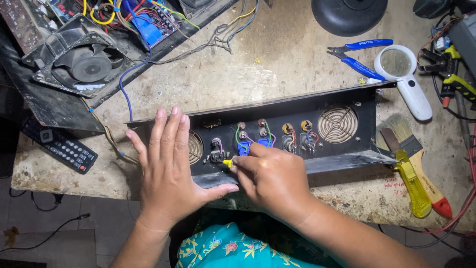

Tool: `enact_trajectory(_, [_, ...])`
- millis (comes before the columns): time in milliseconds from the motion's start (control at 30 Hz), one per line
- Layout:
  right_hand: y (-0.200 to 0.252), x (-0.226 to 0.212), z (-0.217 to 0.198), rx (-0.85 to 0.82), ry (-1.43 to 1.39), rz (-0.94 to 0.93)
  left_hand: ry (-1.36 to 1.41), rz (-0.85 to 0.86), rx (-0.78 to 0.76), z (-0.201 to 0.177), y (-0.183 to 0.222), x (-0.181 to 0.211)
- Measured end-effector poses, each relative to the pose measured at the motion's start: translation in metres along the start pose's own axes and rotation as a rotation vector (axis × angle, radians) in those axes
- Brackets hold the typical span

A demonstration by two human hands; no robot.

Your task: The person is soldering and adjusting components on the back panel of an electronic device at a repair bench.

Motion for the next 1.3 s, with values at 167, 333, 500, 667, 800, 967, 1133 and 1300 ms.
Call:
enact_trajectory(167, [0.0041, -0.0014, -0.0011, 0.042, -0.002, 0.037, -0.012, 0.007, 0.022, -0.0005, -0.0001, 0.0006])
enact_trajectory(333, [0.0014, -0.0050, 0.0018, 0.057, 0.067, 0.038, -0.007, 0.004, 0.012, 0.0007, 0.0004, 0.0003])
enact_trajectory(500, [0.0000, -0.0026, 0.0006, 0.079, 0.073, -0.052, 0.000, 0.003, 0.018, 0.0006, 0.0015, 0.0004])
enact_trajectory(667, [0.0042, -0.0030, -0.0019, 0.122, -0.006, -0.061, -0.003, 0.003, 0.008, 0.0014, 0.0009, -0.0004])
enact_trajectory(800, [0.0034, -0.0078, -0.0004, 0.108, 0.096, -0.041, -0.007, 0.007, 0.005, 0.0004, 0.0022, 0.0000])
enact_trajectory(967, [-0.0009, -0.0070, 0.0042, 0.077, 0.136, -0.041, -0.009, 0.002, 0.011, 0.0022, 0.0010, -0.0009])
enact_trajectory(1133, [0.0001, -0.0026, -0.0009, 0.054, 0.020, -0.048, -0.016, 0.005, 0.015, 0.0019, 0.0011, -0.0009])
enact_trajectory(1300, [-0.0002, -0.0047, -0.0008, 0.057, 0.086, -0.030, -0.010, 0.007, 0.017, 0.0026, 0.0012, -0.0009])
Point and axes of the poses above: each hand's wrist, its own y-axis away from the middle knuckle, its own z-axis out of the palm, x = y × z, the point moved 1 cm from there along -y, towards the middle knuckle, and after that the axes turned 5 degrees about -x, right-handed, at the moved point
